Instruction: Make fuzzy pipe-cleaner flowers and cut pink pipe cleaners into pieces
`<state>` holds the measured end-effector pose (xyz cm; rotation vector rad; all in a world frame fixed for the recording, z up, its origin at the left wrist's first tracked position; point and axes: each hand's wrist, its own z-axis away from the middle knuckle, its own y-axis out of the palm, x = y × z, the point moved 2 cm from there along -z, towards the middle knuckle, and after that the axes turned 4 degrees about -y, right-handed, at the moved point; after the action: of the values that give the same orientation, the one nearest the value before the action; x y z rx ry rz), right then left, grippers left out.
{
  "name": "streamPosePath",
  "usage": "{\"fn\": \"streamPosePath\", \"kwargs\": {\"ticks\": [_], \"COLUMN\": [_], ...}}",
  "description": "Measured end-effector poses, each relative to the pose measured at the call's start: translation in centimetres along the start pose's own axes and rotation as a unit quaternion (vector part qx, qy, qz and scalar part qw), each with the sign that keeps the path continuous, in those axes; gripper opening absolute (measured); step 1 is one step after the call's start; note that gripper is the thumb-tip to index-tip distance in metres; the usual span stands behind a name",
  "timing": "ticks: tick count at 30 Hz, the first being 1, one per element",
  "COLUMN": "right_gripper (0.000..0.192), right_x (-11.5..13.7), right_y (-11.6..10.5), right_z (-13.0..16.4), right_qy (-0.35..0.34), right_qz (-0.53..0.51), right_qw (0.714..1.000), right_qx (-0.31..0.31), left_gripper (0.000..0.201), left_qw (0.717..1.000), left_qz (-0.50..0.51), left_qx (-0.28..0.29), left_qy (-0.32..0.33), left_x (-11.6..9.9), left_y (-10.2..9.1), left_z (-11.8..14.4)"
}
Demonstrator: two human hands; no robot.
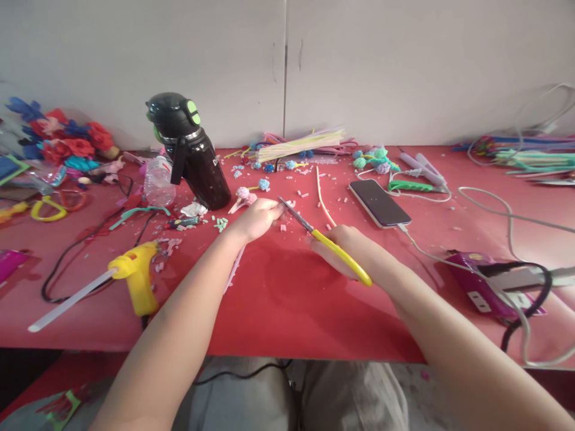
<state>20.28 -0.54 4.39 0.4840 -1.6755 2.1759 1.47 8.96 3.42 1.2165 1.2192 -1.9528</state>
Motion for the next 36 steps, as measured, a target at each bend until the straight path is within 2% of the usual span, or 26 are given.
{"fn": "streamPosePath", "kwargs": {"ticks": [6,11,15,18,22,25,29,36], "right_gripper": [0.055,0.063,0.061,0.053,0.055,0.055,0.054,0.045], "right_x": [-0.5,-2.2,-2.9,-2.0,-0.9,-0.9,-1.1,-1.1], "right_y": [1.2,1.3,0.9,1.1,2.4,3.1,3.0,2.8], "right_z": [-0.2,-0.8,-1.4,-1.8,-2.5,-2.9,-2.8,-2.4], "right_qy": [-0.032,-0.028,-0.031,-0.093,-0.173,-0.208,-0.233,-0.232], "right_qz": [-0.032,-0.194,-0.304,-0.383,-0.492,-0.516,-0.519,-0.491], "right_qw": [0.999,0.981,0.951,0.915,0.850,0.829,0.821,0.838], "right_qx": [-0.024,0.014,-0.036,-0.082,-0.068,-0.055,-0.043,-0.055], "left_gripper": [0.038,0.041,0.041,0.038,0.030,0.029,0.036,0.051], "left_qw": [1.000,0.993,0.987,0.983,0.975,0.975,0.975,0.975], "left_qz": [-0.018,-0.112,-0.141,-0.153,-0.101,-0.079,-0.075,-0.080], "left_qx": [0.000,0.001,0.046,0.086,0.178,0.195,0.201,0.206], "left_qy": [-0.005,0.037,0.058,0.053,0.084,0.075,0.056,0.032], "left_x": [-0.2,0.1,-0.7,-1.4,-1.7,-1.6,-1.6,-1.2], "left_y": [-0.4,-0.8,0.3,1.5,2.8,2.8,2.4,2.2], "left_z": [0.6,1.0,2.0,2.7,3.1,3.1,3.3,3.2]}}
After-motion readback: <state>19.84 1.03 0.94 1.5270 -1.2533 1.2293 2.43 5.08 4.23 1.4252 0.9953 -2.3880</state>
